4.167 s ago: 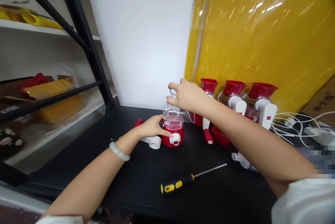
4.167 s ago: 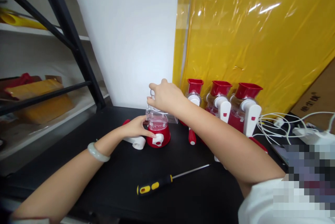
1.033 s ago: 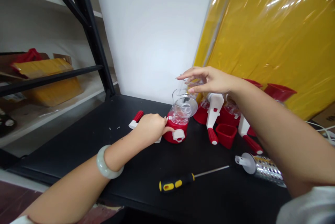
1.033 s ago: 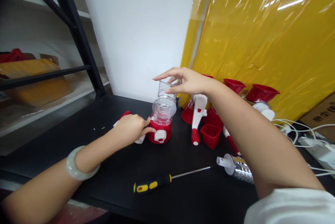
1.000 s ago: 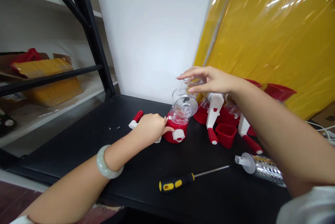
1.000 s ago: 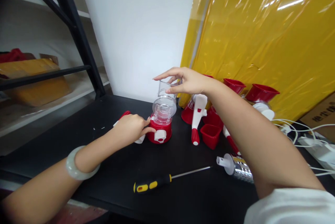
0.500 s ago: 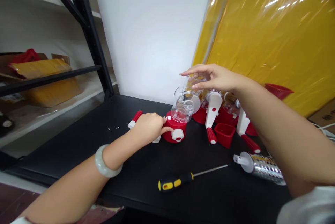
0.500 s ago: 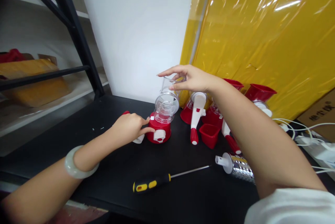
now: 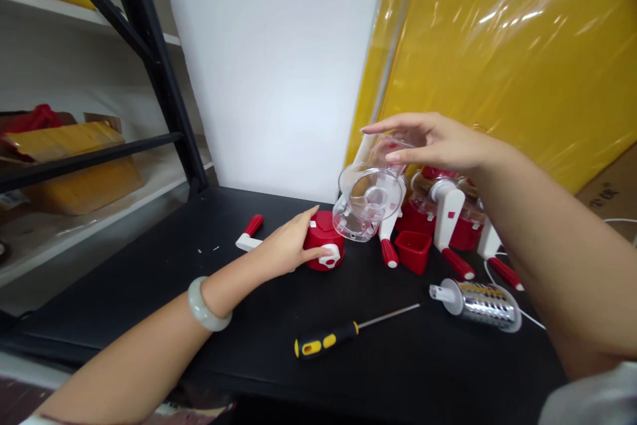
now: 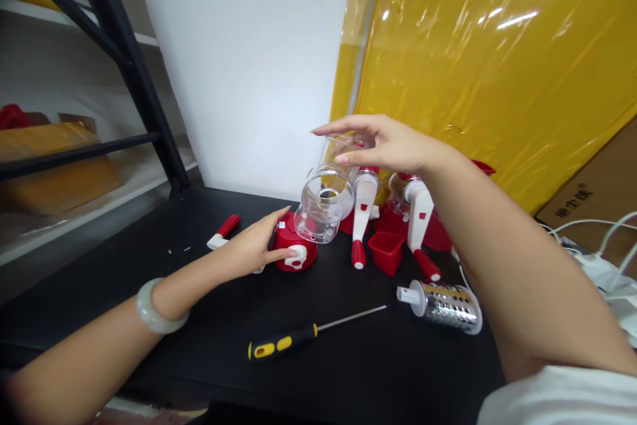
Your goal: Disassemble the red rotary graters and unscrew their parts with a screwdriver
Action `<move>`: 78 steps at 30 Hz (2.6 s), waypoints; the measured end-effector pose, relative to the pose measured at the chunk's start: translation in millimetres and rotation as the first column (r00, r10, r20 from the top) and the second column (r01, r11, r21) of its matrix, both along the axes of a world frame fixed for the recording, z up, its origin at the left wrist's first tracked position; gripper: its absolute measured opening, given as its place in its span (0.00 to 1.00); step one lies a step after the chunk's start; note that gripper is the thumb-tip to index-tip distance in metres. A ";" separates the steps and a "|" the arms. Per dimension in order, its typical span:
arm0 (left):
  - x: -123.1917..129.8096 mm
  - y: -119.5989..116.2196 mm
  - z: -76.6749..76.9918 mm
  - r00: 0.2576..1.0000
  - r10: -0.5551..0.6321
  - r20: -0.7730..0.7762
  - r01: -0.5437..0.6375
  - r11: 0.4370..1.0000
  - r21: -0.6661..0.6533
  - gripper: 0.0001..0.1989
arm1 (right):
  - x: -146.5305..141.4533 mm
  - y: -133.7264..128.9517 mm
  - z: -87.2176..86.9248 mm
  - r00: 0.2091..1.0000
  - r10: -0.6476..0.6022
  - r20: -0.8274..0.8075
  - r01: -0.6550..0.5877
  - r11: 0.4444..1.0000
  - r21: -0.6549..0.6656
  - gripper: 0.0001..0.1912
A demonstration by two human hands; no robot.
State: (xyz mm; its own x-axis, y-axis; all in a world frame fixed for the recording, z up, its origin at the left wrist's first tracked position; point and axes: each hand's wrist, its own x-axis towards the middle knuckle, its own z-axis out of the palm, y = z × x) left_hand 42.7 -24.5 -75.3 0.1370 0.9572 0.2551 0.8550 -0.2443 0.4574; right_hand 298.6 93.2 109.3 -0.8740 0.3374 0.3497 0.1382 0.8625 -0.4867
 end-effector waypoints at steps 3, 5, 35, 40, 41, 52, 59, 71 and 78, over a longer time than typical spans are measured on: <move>2.0 1.1 -1.6 0.995 0.013 0.102 -0.012 1.000 -0.016 0.50 | 5.6 -7.7 -3.5 1.000 -0.011 0.011 0.011 0.999 -0.050 0.27; 1.6 2.5 -1.9 0.987 0.022 0.156 -0.019 1.000 -0.022 0.51 | 6.8 -11.9 -7.7 1.000 -0.012 0.026 0.014 0.996 -0.088 0.26; -29.0 29.2 -17.2 0.969 0.202 0.143 -0.220 0.967 0.127 0.45 | -12.4 -38.4 -97.1 0.980 0.023 0.197 -0.027 0.999 0.018 0.24; -27.1 27.5 -14.9 0.970 0.207 0.125 -0.222 0.967 0.124 0.45 | -11.1 -42.7 -103.7 0.976 0.013 0.216 -0.025 0.998 0.051 0.24; -27.0 27.4 -14.8 0.971 0.206 0.123 -0.221 0.967 0.125 0.44 | -10.7 -43.4 -104.7 0.976 0.012 0.218 -0.024 0.998 0.055 0.24; -28.1 29.1 -16.6 0.970 0.201 0.136 -0.217 0.969 0.118 0.46 | -5.9 -47.0 -107.7 0.975 -0.021 0.221 0.009 0.998 0.058 0.26; -28.1 25.6 -10.5 0.962 0.215 0.167 -0.230 0.971 0.071 0.45 | 0.5 -56.5 -102.4 0.969 -0.066 0.239 0.046 0.995 0.088 0.32; -75.6 34.3 15.2 0.895 0.220 0.387 -0.210 0.975 -0.070 0.48 | 20.0 -78.8 -103.2 0.938 -0.214 0.274 0.182 0.974 0.139 0.34; -105.2 63.3 31.4 0.908 0.068 0.414 -0.015 0.991 -0.130 0.42 | 28.9 -77.7 -105.9 0.941 -0.242 0.235 0.214 0.967 0.137 0.34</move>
